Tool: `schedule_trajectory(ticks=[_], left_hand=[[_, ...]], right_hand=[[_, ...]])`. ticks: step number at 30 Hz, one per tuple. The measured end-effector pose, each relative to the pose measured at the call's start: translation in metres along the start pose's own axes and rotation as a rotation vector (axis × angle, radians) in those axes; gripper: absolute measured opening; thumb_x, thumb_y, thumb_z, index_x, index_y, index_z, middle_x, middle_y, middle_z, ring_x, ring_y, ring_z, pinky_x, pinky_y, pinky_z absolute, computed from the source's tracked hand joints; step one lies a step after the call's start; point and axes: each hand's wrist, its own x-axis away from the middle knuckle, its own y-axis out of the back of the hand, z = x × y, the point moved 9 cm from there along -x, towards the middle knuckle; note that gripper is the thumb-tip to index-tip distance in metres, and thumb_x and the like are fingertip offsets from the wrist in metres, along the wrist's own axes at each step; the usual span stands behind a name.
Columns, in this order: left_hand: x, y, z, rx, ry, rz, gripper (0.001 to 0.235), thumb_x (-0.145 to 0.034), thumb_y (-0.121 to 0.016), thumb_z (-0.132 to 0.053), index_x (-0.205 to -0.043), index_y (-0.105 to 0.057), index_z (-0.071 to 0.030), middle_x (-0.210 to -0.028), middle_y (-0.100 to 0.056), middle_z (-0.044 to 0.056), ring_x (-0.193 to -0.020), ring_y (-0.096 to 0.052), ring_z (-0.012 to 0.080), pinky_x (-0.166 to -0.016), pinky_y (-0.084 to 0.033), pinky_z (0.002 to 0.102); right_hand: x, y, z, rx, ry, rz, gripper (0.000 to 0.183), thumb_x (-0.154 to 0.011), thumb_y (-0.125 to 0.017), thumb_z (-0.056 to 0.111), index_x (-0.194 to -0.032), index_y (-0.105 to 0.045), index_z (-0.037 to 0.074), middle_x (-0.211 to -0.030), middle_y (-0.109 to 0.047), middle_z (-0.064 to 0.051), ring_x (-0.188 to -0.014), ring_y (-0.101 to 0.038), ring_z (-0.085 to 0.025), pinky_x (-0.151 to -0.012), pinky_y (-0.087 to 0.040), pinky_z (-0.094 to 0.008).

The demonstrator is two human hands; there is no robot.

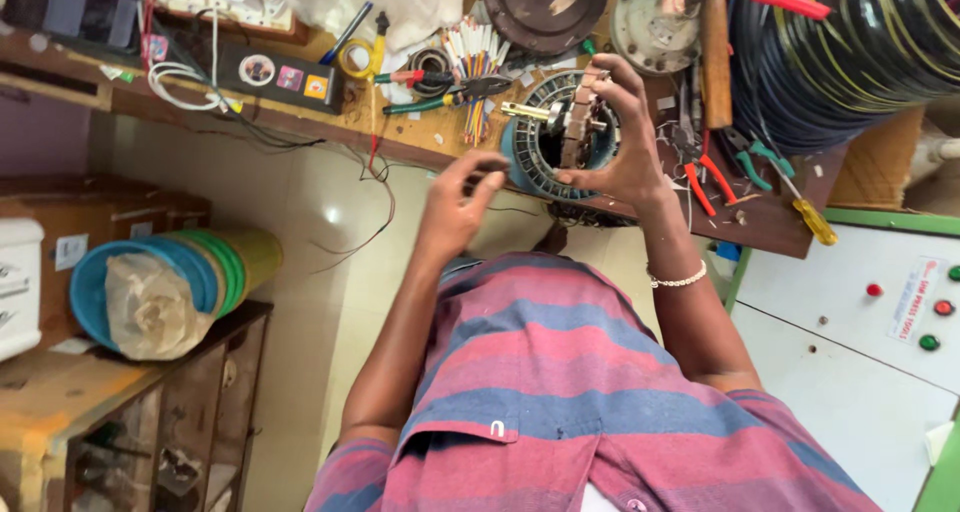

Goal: The person works on a motor stator at a cluttered workbench, using pliers to trim and adjust copper windings and commutator segments. They rotate the stator to access different areas and repeatedly use the pliers to snip and bend wires.

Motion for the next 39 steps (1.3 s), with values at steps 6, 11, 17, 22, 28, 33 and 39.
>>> schedule_trajectory(ticks=[6, 11, 17, 22, 28, 33, 39], left_hand=[[-0.02, -0.04, -0.04, 0.068, -0.191, 0.008, 0.047, -0.094, -0.073, -0.012, -0.138, -0.056, -0.01, -0.131, -0.058, 0.01, -0.109, -0.065, 0.0196, -0.092, -0.059, 0.032], [-0.028, -0.056, -0.057, -0.116, -0.312, -0.03, 0.066, -0.09, -0.081, -0.008, -0.147, -0.049, -0.011, -0.137, -0.06, 0.009, -0.119, -0.064, 0.0256, -0.103, -0.054, 0.038], [-0.035, -0.072, -0.039, 0.143, 0.022, -0.047, 0.06, -0.086, -0.078, -0.004, -0.142, -0.055, -0.01, -0.129, -0.069, 0.013, -0.107, -0.074, 0.0197, -0.089, -0.064, 0.033], [-0.043, -0.072, -0.028, 0.199, 0.088, -0.019, 0.054, -0.092, -0.075, -0.009, -0.143, -0.055, -0.01, -0.126, -0.072, 0.014, -0.106, -0.074, 0.0201, -0.089, -0.064, 0.033], [-0.044, -0.069, -0.024, 0.282, -0.034, -0.011, 0.052, -0.1, -0.075, -0.016, -0.147, -0.055, -0.009, -0.131, -0.068, 0.014, -0.115, -0.07, 0.0201, -0.098, -0.06, 0.033], [-0.041, -0.063, -0.027, 0.186, -0.137, -0.136, 0.039, -0.102, -0.069, -0.018, -0.139, -0.062, -0.009, -0.14, -0.054, 0.006, -0.097, -0.068, 0.0126, -0.08, -0.06, 0.027], [-0.054, -0.06, -0.016, 0.226, -0.12, -0.115, 0.026, -0.102, -0.069, -0.014, -0.127, -0.069, -0.006, -0.126, -0.067, 0.004, -0.09, -0.069, 0.0093, -0.075, -0.058, 0.025]], right_hand=[[0.016, 0.004, -0.008, -0.146, -0.113, -0.057, 0.085, -0.085, -0.084, 0.041, -0.152, -0.041, 0.015, -0.164, -0.038, -0.012, -0.153, -0.039, -0.03, -0.127, -0.038, -0.046], [0.018, 0.013, 0.006, 0.0, -0.023, -0.191, 0.041, -0.093, -0.086, 0.017, -0.125, -0.061, 0.01, -0.132, -0.067, -0.011, -0.136, -0.058, -0.03, -0.12, -0.045, -0.043], [0.011, 0.019, 0.007, 0.005, -0.22, -0.296, 0.026, -0.087, -0.085, 0.006, -0.109, -0.071, 0.001, -0.107, -0.069, -0.011, -0.104, -0.066, -0.025, -0.095, -0.053, -0.035], [0.001, 0.02, -0.004, -0.093, -0.395, -0.266, 0.018, -0.09, -0.08, 0.001, -0.107, -0.073, 0.001, -0.104, -0.071, -0.01, -0.099, -0.068, -0.022, -0.087, -0.053, -0.034], [-0.003, 0.017, 0.039, 0.118, -0.271, -0.303, 0.019, -0.094, -0.071, -0.008, -0.112, -0.07, 0.0, -0.107, -0.066, -0.013, -0.102, -0.067, -0.025, -0.09, -0.053, -0.037], [0.005, 0.01, 0.059, 0.146, -0.277, -0.21, 0.044, -0.092, -0.055, -0.015, -0.133, -0.064, -0.001, -0.124, -0.059, -0.018, -0.11, -0.064, -0.03, -0.095, -0.053, -0.039], [0.016, 0.007, 0.038, -0.059, -0.415, -0.17, 0.04, -0.097, -0.058, -0.011, -0.134, -0.062, 0.003, -0.122, -0.062, -0.012, -0.111, -0.065, -0.024, -0.095, -0.054, -0.033]])
